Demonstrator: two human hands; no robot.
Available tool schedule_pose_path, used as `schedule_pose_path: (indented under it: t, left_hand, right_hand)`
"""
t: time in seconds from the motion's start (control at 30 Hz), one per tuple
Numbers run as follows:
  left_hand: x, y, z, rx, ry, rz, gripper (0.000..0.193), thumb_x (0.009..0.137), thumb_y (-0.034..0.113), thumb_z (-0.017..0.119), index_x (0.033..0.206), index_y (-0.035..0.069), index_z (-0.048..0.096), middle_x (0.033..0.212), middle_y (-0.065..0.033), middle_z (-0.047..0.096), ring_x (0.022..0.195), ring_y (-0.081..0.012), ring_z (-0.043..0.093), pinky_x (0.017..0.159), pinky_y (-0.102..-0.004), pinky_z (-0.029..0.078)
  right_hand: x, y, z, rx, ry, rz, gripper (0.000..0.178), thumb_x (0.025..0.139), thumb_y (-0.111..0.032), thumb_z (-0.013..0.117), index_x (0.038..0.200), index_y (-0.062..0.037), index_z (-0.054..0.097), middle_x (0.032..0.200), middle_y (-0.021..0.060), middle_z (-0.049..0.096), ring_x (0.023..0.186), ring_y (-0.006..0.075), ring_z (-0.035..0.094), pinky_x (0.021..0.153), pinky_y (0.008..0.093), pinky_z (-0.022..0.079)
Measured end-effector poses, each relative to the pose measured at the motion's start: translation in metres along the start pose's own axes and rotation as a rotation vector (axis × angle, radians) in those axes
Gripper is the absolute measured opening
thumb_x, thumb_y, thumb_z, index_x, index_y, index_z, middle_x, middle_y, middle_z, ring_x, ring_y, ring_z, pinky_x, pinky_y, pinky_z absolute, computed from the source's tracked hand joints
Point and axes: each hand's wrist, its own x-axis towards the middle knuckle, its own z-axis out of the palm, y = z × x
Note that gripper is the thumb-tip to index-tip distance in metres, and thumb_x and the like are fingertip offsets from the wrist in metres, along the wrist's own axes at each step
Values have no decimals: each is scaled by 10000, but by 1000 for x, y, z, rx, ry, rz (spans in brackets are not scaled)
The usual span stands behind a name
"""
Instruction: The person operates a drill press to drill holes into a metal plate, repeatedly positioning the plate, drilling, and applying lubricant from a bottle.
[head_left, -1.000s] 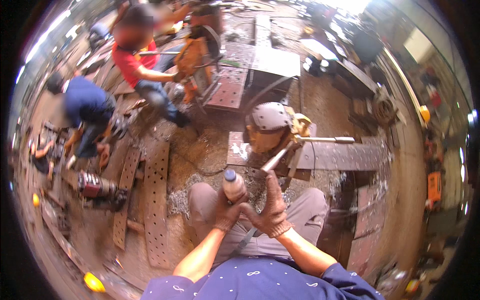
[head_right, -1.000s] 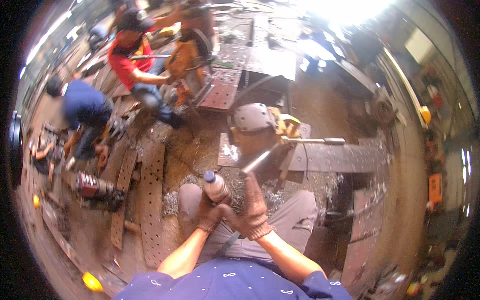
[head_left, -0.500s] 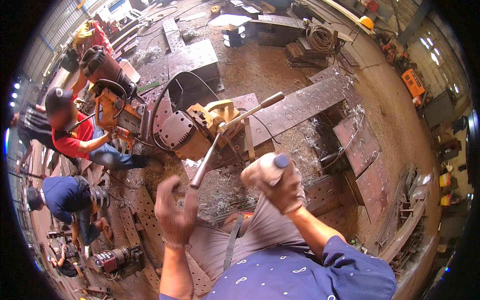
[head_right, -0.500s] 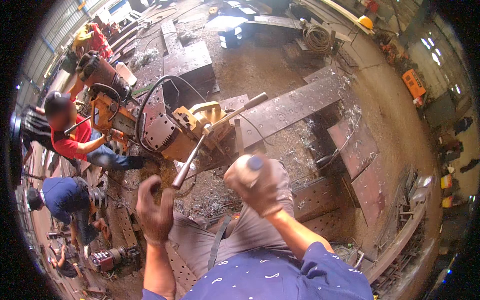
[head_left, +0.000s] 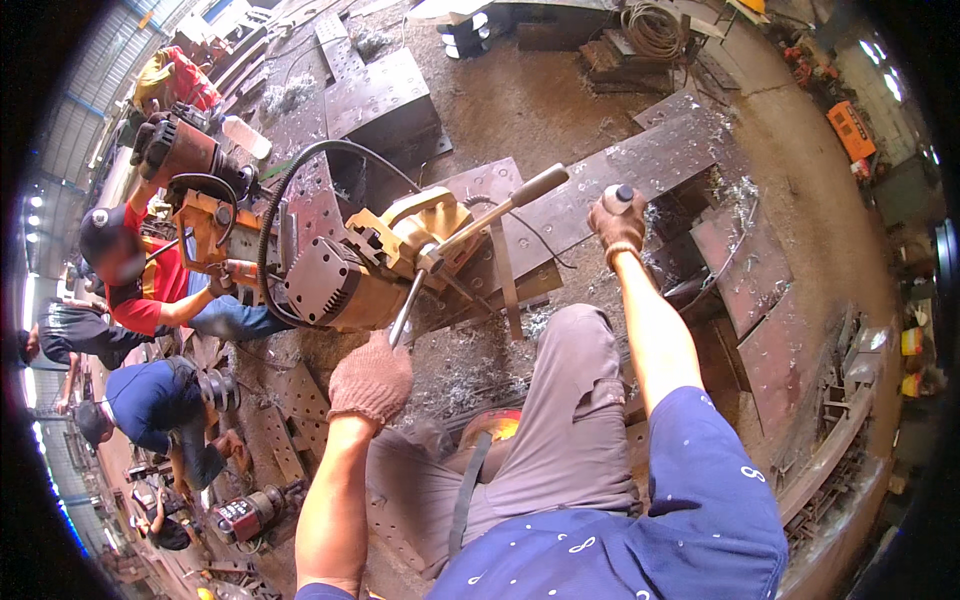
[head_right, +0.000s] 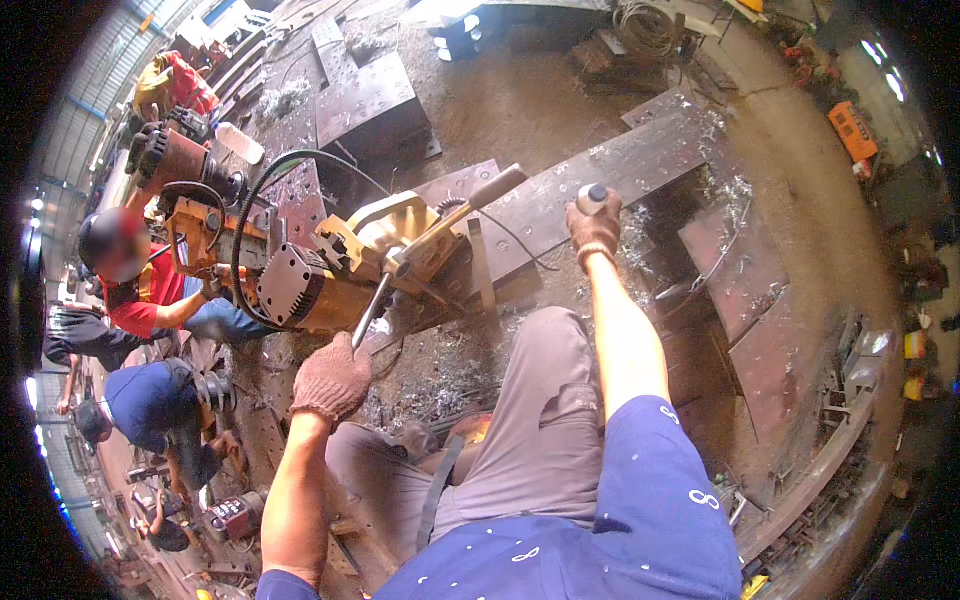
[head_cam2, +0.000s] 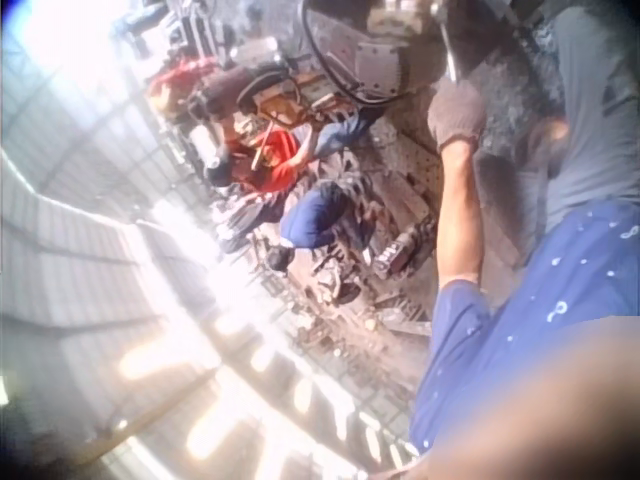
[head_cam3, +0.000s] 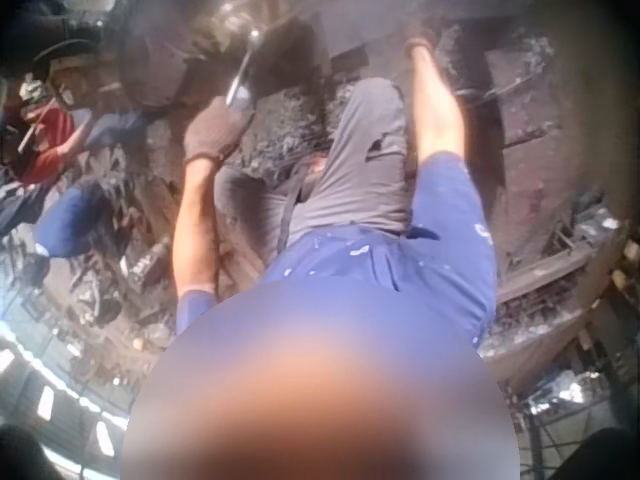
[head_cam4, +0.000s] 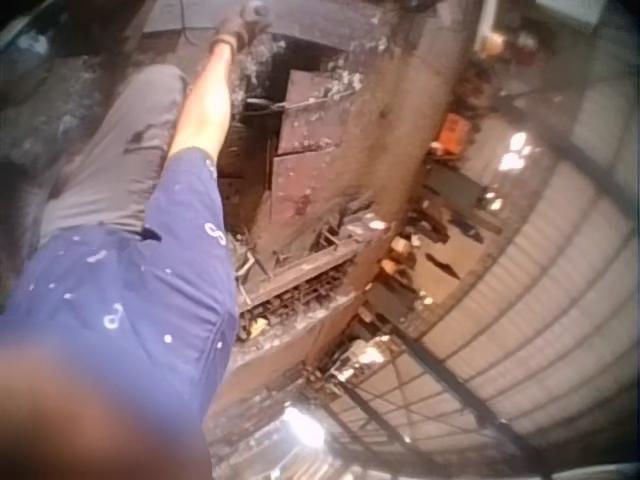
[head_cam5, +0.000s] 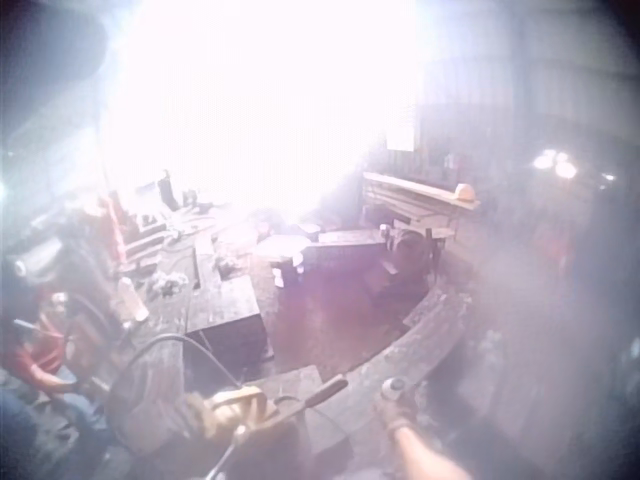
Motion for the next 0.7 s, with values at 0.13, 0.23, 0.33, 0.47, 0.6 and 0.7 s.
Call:
schedule_pose_path:
  t: [0.13, 0.23, 0.33, 0.47, 0.6, 0.7]
  left_hand:
    - [-2, -5, 2, -107, 55, 39, 440, 1075, 424, 575, 1100, -4, 676, 1003, -348, 735, 1005, -553, 717, 900, -624, 552]
    - [-4, -3, 2, -122, 72, 13, 426, 1058, 422, 580, 1070, 9, 684, 985, -338, 735, 990, -549, 719, 895, -625, 550]
    - [0, 0, 1, -135, 83, 37, 401, 1043, 405, 593, 1045, 15, 685, 933, -330, 730, 959, -549, 721, 858, -625, 553]
    - [-3, -6, 8, -145, 100, 10, 384, 1040, 392, 603, 1038, 15, 682, 909, -325, 727, 932, -549, 722, 835, -624, 555]
    - [-3, 7, 2, -150, 121, 20, 377, 1037, 390, 612, 1032, 20, 684, 901, -319, 731, 920, -543, 728, 829, -619, 559]
    - [8, 15, -3, -172, 122, 79, 376, 1030, 396, 624, 1047, 28, 699, 898, -311, 738, 902, -538, 737, 820, -618, 564]
  right_hand:
    - [24, -3, 30, 14, 5, 20, 642, 920, -311, 776, 1488, -119, 547, 1364, 230, 739, 1261, 385, 738, 1136, 432, 543]
    - [50, 32, 66, 19, 74, -43, 643, 895, -320, 812, 1439, -93, 555, 1332, 212, 751, 1188, 373, 761, 1078, 441, 575]
    - [77, 51, 77, -30, 83, -49, 689, 894, -326, 829, 1473, -93, 537, 1356, 216, 734, 1214, 376, 742, 1093, 446, 559]
    - [39, 40, 100, 89, 192, 87, 776, 901, -227, 836, 1575, -87, 476, 1500, 220, 669, 1350, 376, 699, 1163, 428, 533]
    - [10, 109, 162, 137, 58, 406, 339, 930, -206, 751, 1175, 27, 772, 1202, 270, 809, 1113, 462, 792, 981, 507, 612]
    - [-9, 190, 206, -979, -955, -182, 555, 955, -408, 747, 1276, 45, 738, 1256, 273, 771, 1284, 408, 718, 1066, 481, 572]
